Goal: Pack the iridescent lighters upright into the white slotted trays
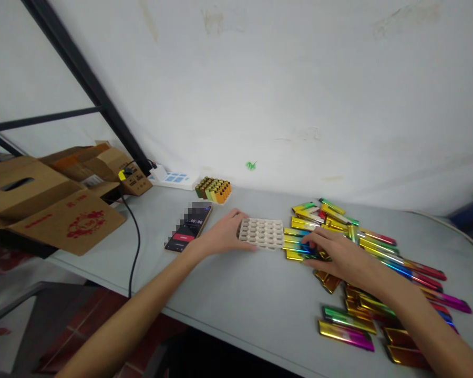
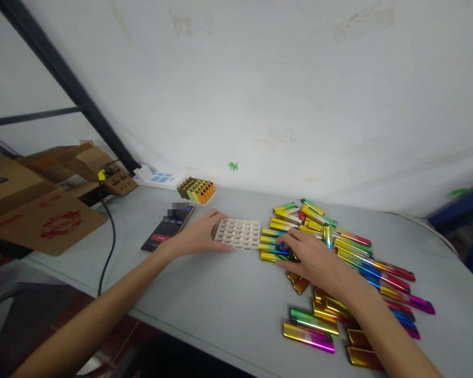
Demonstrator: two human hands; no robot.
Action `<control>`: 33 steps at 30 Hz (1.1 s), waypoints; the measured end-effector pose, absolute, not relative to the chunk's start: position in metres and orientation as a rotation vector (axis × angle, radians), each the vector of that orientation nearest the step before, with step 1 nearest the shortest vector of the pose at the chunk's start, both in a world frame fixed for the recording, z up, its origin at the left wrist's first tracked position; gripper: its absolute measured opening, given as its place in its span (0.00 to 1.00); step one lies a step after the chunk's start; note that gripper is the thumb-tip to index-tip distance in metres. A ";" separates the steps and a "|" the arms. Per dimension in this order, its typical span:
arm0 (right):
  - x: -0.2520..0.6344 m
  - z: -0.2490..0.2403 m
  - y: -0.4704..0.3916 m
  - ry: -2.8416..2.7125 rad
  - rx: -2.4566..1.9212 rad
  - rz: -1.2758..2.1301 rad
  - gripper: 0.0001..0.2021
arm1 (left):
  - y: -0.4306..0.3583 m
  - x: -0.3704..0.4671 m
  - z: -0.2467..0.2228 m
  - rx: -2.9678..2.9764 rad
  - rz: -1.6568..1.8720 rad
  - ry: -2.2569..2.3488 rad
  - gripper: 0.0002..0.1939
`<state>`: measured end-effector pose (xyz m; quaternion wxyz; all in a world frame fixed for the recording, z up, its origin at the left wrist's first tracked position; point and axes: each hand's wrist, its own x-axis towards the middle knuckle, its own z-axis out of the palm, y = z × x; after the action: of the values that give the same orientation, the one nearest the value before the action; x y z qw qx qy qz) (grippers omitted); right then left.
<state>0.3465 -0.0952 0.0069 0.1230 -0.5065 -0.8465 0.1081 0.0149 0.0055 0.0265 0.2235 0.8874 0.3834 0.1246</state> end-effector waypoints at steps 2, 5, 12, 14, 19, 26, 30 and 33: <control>0.349 0.010 -0.096 -2.461 -1.495 0.334 0.14 | 0.010 0.021 0.029 2.460 0.314 1.023 0.35; 0.353 0.015 -0.097 -2.458 -1.524 0.382 0.12 | 0.011 0.027 0.026 2.422 0.336 0.986 0.40; 0.350 0.009 -0.098 -2.460 -1.534 0.297 0.18 | 0.000 0.028 0.016 2.372 0.495 0.981 0.38; 0.345 0.006 -0.098 -2.477 -1.521 0.303 0.18 | -0.002 0.028 0.017 2.375 0.504 0.974 0.37; 0.342 0.001 -0.095 -2.457 -1.540 0.297 0.18 | -0.005 0.025 0.021 2.364 0.491 0.949 0.38; 0.350 0.014 -0.091 -2.451 -1.474 0.458 0.20 | -0.013 0.030 0.018 2.352 0.493 1.040 0.39; 0.355 0.014 -0.091 -2.439 -1.512 0.398 0.18 | -0.019 0.039 0.007 2.327 0.548 1.065 0.38; 0.357 0.012 -0.091 -2.445 -1.567 0.361 0.16 | -0.021 0.044 0.002 2.308 0.559 1.104 0.38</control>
<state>0.3572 -0.0909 0.0117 0.1075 -0.5323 -0.8307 0.1227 0.0436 -0.0214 0.0024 0.2583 0.8515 0.4071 0.2064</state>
